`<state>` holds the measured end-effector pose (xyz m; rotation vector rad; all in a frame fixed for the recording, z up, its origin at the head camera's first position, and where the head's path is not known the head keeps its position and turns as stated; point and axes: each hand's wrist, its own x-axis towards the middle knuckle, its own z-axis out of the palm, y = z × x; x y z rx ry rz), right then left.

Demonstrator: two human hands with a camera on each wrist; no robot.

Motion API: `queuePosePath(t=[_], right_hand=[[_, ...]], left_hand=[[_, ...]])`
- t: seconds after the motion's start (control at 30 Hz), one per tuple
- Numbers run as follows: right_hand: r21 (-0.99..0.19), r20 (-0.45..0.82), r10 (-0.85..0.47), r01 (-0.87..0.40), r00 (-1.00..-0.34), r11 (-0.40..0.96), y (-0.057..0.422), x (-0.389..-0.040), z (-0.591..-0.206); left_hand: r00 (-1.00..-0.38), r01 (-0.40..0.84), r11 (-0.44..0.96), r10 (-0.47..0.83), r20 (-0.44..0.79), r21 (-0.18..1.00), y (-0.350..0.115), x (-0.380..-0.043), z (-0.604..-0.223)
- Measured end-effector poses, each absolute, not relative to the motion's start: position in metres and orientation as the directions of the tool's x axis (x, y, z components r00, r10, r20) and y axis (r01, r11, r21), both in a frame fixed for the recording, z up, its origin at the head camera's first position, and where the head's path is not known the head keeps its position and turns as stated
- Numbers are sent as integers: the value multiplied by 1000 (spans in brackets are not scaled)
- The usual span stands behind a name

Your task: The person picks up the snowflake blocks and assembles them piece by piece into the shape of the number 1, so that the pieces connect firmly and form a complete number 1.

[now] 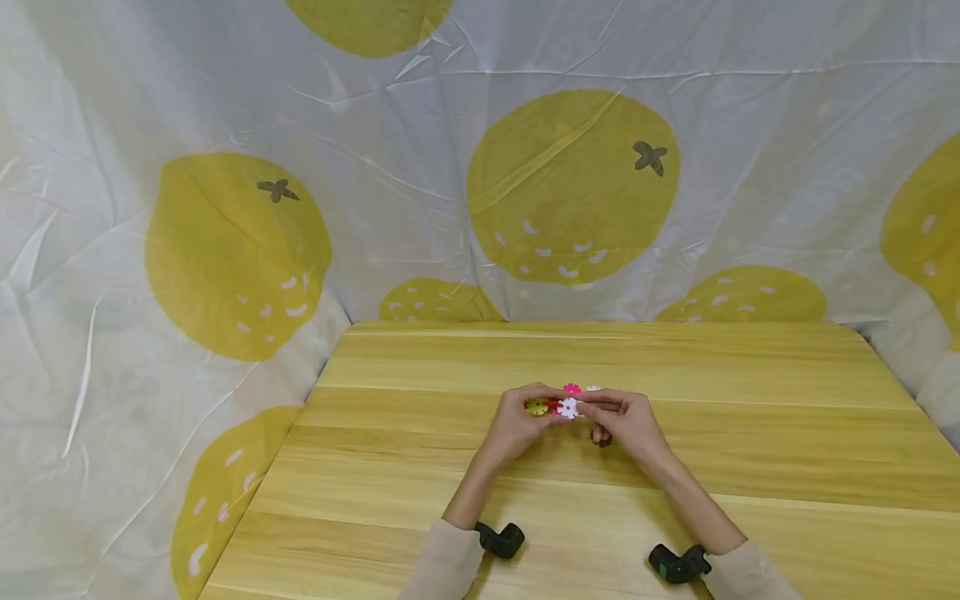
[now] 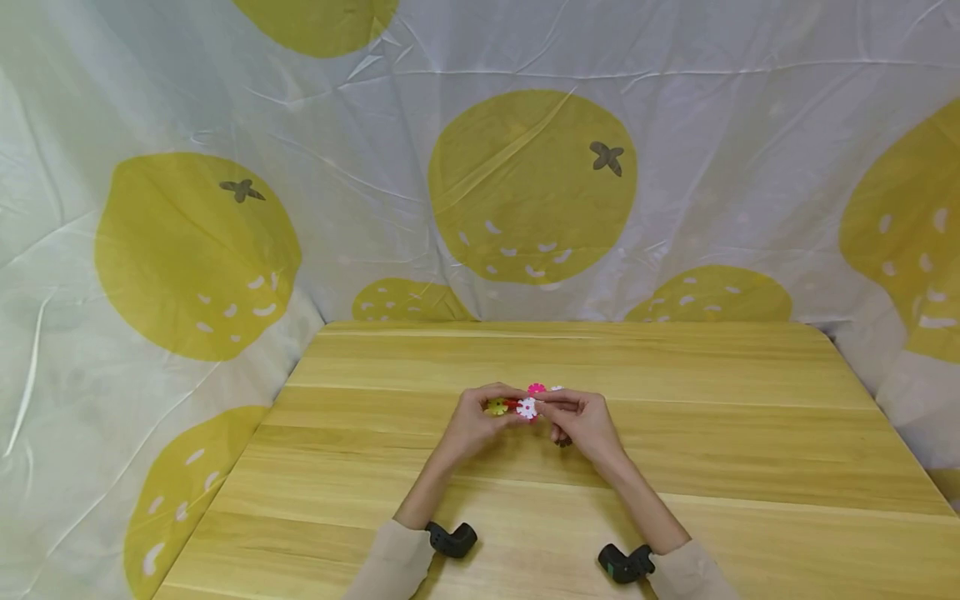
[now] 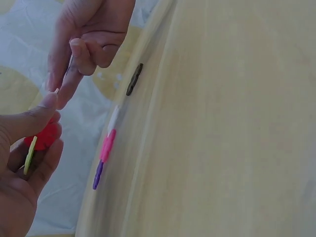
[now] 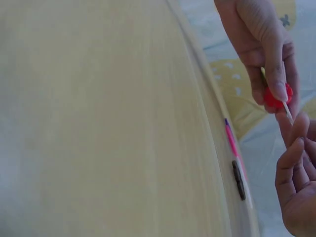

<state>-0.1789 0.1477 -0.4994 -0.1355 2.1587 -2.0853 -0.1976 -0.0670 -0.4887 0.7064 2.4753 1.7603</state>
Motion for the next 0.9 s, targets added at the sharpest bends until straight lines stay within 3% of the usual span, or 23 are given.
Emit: queuePosePath(t=[0.37,0.9], right_hand=[[-977,-66,-100,44,-993,208,170,-187,-494],[-957,-62,-266,-18,-962,290,166,-202,-506]], left_hand=[[-941,233,288,307,141,929,-78,-204,-486],[-946,214,301,300,120,929,-86,-207,-491]])
